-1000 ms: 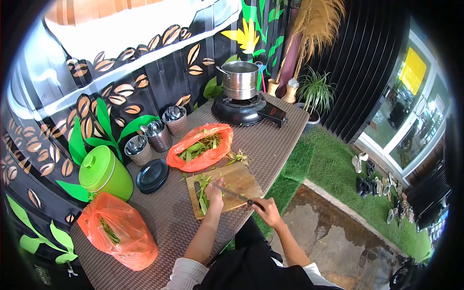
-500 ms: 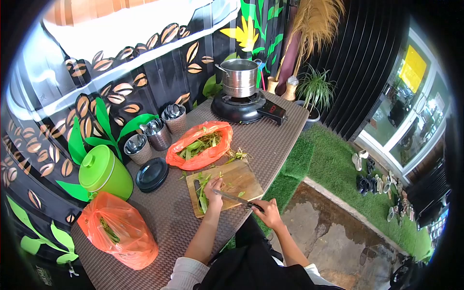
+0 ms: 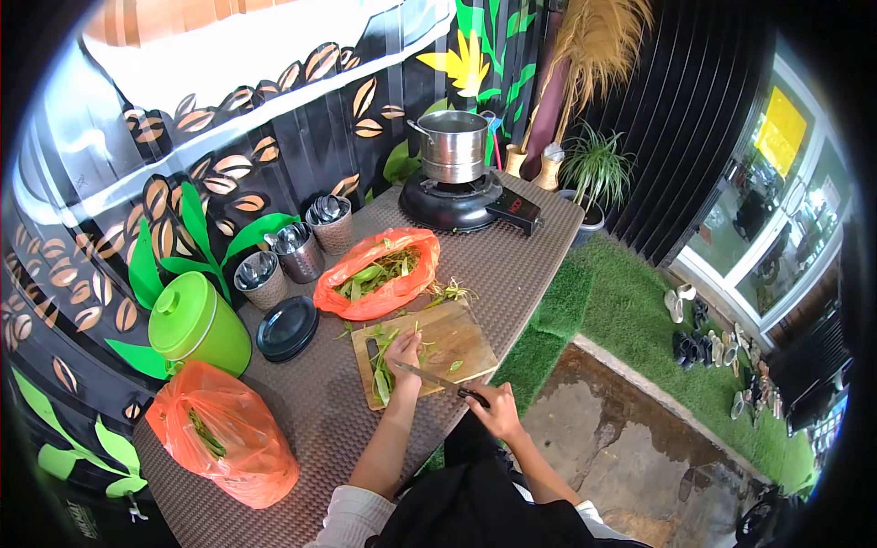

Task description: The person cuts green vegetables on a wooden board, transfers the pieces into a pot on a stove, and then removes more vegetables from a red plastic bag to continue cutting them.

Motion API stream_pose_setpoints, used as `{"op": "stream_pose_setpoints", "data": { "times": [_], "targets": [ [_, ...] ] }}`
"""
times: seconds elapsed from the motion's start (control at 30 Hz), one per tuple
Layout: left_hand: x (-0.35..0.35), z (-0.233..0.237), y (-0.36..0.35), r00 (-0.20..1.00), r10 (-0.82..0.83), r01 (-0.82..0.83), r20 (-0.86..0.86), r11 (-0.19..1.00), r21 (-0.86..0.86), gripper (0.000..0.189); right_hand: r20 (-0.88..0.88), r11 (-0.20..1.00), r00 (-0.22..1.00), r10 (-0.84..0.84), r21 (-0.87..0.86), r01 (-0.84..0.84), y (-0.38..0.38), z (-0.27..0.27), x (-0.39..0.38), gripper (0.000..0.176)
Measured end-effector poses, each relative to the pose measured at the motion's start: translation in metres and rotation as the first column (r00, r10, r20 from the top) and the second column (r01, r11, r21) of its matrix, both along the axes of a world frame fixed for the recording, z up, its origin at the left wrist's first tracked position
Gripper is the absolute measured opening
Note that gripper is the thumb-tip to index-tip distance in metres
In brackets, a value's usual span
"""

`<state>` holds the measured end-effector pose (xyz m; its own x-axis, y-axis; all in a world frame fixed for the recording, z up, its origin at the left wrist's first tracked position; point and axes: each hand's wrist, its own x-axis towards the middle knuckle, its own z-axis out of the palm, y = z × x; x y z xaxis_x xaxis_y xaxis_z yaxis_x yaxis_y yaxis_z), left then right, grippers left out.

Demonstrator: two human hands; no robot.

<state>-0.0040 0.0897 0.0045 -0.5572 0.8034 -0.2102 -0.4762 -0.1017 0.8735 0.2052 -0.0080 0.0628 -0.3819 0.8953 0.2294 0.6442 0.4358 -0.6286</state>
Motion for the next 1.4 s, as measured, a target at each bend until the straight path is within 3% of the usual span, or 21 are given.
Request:
{"op": "stream_pose_setpoints", "data": {
  "times": [0.4, 0.6, 0.67, 0.77, 0.9, 0.97, 1.17, 1.3, 1.4],
  "targets": [
    [0.001, 0.0, -0.002, 0.996, 0.026, -0.025, -0.08, 1.0, 0.003, 0.022, -0.022, 0.998, 1.0, -0.01, 0.06, 0.011, -0.004, 0.009, -0.001, 0.029],
    [-0.003, -0.012, 0.001, 0.997, 0.028, -0.026, -0.068, 0.999, 0.023, 0.022, -0.041, 0.987, 0.989, -0.144, 0.068, 0.146, 0.0, -0.006, 0.001, 0.027],
    [-0.005, -0.008, -0.002, 0.998, 0.005, -0.009, -0.063, 0.998, -0.057, 0.023, -0.079, 0.969, 0.966, -0.245, -0.035, 0.243, 0.002, -0.014, 0.002, 0.027],
    [-0.002, 0.002, -0.007, 1.0, 0.001, -0.003, -0.03, 0.998, -0.058, 0.024, -0.108, 0.963, 0.959, -0.262, -0.092, 0.253, 0.004, -0.014, 0.003, 0.028],
    [0.0, 0.003, -0.01, 0.999, -0.047, 0.046, 0.007, 0.999, 0.02, 0.026, -0.245, 0.937, 0.914, -0.323, -0.216, 0.274, 0.011, -0.032, -0.003, 0.027],
    [0.004, 0.009, -0.015, 0.987, -0.117, 0.118, 0.109, 0.993, 0.002, 0.028, -0.486, 0.941, 0.833, -0.264, -0.319, 0.112, 0.017, -0.034, -0.009, 0.021],
    [0.014, 0.004, -0.019, 0.942, -0.279, 0.266, 0.187, 0.959, 0.092, 0.026, -0.615, 0.935, 0.768, -0.177, -0.35, -0.064, 0.033, -0.039, -0.031, 0.026],
    [0.016, 0.009, -0.024, 0.933, -0.312, 0.309, 0.18, 0.95, 0.043, 0.024, -0.682, 0.912, 0.714, -0.158, -0.378, -0.159, 0.041, -0.037, -0.039, 0.034],
    [0.016, 0.006, -0.025, 0.901, -0.344, 0.326, 0.265, 0.939, 0.11, 0.027, -0.667, 0.915, 0.722, -0.184, -0.384, -0.121, 0.046, -0.035, -0.044, 0.036]
  ]
}}
